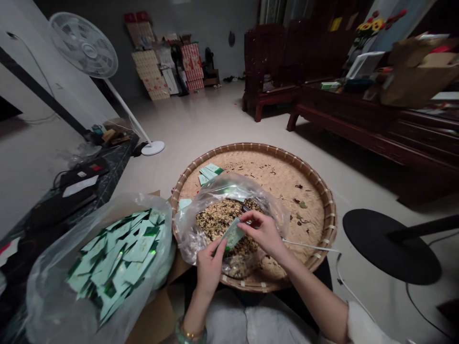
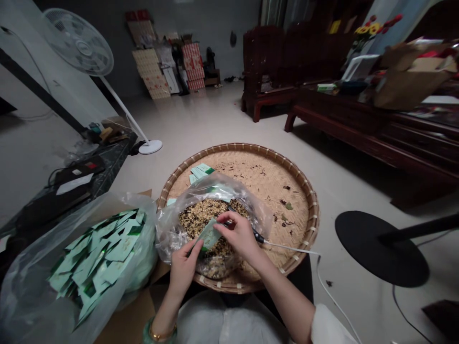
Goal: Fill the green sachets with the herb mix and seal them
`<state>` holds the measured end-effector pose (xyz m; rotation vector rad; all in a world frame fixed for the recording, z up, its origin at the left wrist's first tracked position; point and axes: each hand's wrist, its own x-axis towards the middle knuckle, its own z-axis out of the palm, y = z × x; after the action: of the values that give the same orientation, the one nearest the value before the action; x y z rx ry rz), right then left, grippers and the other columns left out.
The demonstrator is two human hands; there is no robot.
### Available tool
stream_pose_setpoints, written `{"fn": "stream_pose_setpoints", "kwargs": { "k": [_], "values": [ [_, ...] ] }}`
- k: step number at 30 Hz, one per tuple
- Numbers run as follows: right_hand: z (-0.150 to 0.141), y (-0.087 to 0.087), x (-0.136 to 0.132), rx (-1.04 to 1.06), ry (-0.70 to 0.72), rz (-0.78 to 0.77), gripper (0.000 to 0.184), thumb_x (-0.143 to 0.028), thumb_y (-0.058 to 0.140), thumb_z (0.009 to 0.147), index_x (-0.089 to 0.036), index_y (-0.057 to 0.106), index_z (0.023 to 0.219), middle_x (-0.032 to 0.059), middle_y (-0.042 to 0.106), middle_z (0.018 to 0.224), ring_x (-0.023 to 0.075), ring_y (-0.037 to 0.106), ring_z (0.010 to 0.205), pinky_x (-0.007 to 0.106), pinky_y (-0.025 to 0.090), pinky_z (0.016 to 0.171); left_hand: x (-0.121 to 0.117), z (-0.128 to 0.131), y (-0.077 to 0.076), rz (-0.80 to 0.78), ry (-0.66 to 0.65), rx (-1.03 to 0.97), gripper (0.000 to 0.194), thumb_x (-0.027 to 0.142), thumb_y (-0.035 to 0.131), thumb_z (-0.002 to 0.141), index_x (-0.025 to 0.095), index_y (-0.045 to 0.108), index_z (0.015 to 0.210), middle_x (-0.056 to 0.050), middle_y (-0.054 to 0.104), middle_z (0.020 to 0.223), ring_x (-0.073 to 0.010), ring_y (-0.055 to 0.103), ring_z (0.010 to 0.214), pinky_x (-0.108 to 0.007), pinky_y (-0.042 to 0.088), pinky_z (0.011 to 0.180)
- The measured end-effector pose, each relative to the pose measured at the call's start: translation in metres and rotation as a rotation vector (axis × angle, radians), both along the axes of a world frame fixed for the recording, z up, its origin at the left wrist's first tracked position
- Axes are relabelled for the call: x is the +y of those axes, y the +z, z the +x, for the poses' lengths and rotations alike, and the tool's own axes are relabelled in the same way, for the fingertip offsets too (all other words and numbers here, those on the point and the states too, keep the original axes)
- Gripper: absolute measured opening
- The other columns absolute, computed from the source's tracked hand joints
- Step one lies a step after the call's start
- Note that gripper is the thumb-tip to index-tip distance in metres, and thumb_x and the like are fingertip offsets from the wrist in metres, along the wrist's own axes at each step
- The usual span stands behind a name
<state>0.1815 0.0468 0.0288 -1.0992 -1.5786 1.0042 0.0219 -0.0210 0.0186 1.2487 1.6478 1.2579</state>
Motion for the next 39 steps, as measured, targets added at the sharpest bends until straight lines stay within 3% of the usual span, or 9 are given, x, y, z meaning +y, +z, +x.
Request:
{"fn": "stream_pose_setpoints", "kwargs": {
  "k": [7,11,15,18,23,29,33,36,39],
  "values": [
    [0.002,0.005,-0.005,-0.308,-0.078,0.462,0.007,-0.023,0.063,0.081,-0.018,0.066,0.078,0.0089,0.061,0.084,0.0222,0.052,0.085,0.036,0.047,0.072,-0.001,0.000,0.000,0.022,-0.032,0.041,0.028,0.035,0.059,0.078,0.017,0.075,0.092,-0.007,0.076,0.092,-0.0246,0.069,0.087,-0.037,0.053,0.084],
    [0.002,0.011,-0.015,-0.329,-0.025,0.553,0.012,-0.016,0.054,0.085,-0.017,0.066,0.087,0.0088,0.061,0.080,0.0202,0.050,0.077,0.034,0.046,0.066,0.001,-0.001,0.001,-0.016,-0.011,0.004,0.028,0.037,0.061,0.076,0.016,0.076,0.086,-0.006,0.076,0.080,-0.0244,0.069,0.078,-0.036,0.055,0.077],
    [0.009,0.016,-0.021,-0.149,0.148,0.403,0.012,-0.016,0.054,0.086,-0.019,0.065,0.087,0.0059,0.065,0.080,0.0195,0.056,0.083,0.035,0.047,0.076,0.003,-0.003,-0.008,-0.041,0.100,-0.314,0.032,0.041,0.072,0.065,0.014,0.075,0.082,-0.009,0.075,0.082,-0.0238,0.069,0.076,-0.036,0.057,0.072],
    [0.011,0.016,-0.026,-0.054,0.283,0.131,0.012,-0.023,0.056,0.085,-0.018,0.067,0.086,0.0055,0.067,0.084,0.0197,0.060,0.086,0.035,0.049,0.080,0.002,0.001,-0.013,-0.024,0.126,-0.600,0.040,0.045,0.073,0.064,0.012,0.072,0.087,-0.011,0.074,0.089,-0.0241,0.069,0.079,-0.037,0.058,0.070],
    [0.005,0.013,-0.030,0.236,0.504,-0.367,0.034,-0.045,0.061,0.080,-0.018,0.068,0.100,0.0048,0.069,0.087,0.0182,0.064,0.078,0.032,0.054,0.071,-0.001,0.007,-0.017,-0.078,-0.018,-0.670,0.055,0.060,0.065,0.067,0.011,0.070,0.094,-0.013,0.074,0.090,-0.0271,0.069,0.087,-0.039,0.056,0.076],
    [0.007,0.000,-0.028,0.268,0.572,-0.559,0.054,-0.064,0.049,0.079,-0.016,0.070,0.090,0.0050,0.067,0.078,0.0149,0.058,0.065,0.024,0.050,0.052,0.001,-0.009,-0.019,-0.136,-0.097,-0.258,0.063,0.064,0.044,0.080,0.010,0.069,0.101,-0.015,0.073,0.095,-0.0293,0.065,0.098,-0.042,0.052,0.086],
    [0.008,-0.019,-0.027,0.066,0.387,-0.460,0.058,-0.065,0.041,0.083,-0.015,0.069,0.088,0.0048,0.066,0.075,0.0173,0.057,0.068,0.029,0.050,0.061,-0.001,-0.012,-0.014,0.251,-0.012,0.363,0.047,0.043,0.056,0.083,0.018,0.057,0.123,-0.014,0.063,0.122,-0.0282,0.054,0.116,-0.046,0.041,0.099],
    [0.003,-0.028,-0.029,-0.019,0.347,-0.378,0.054,-0.060,0.039,0.087,-0.015,0.068,0.087,0.0048,0.067,0.081,0.0196,0.059,0.077,0.035,0.048,0.076,-0.005,-0.009,-0.012,0.409,-0.204,0.795,0.052,0.027,0.065,0.078,0.022,0.052,0.128,-0.012,0.056,0.131,-0.0310,0.046,0.119,-0.051,0.038,0.100],
    [-0.002,-0.025,-0.032,0.018,0.381,-0.382,0.051,-0.059,0.042,0.086,-0.015,0.067,0.091,0.0054,0.068,0.089,0.0212,0.059,0.086,0.037,0.047,0.083,-0.005,-0.007,-0.015,0.391,-0.337,0.897,0.057,0.012,0.059,0.078,0.021,0.046,0.133,-0.011,0.057,0.130,-0.0290,0.049,0.112,-0.049,0.043,0.094]
  ]
}}
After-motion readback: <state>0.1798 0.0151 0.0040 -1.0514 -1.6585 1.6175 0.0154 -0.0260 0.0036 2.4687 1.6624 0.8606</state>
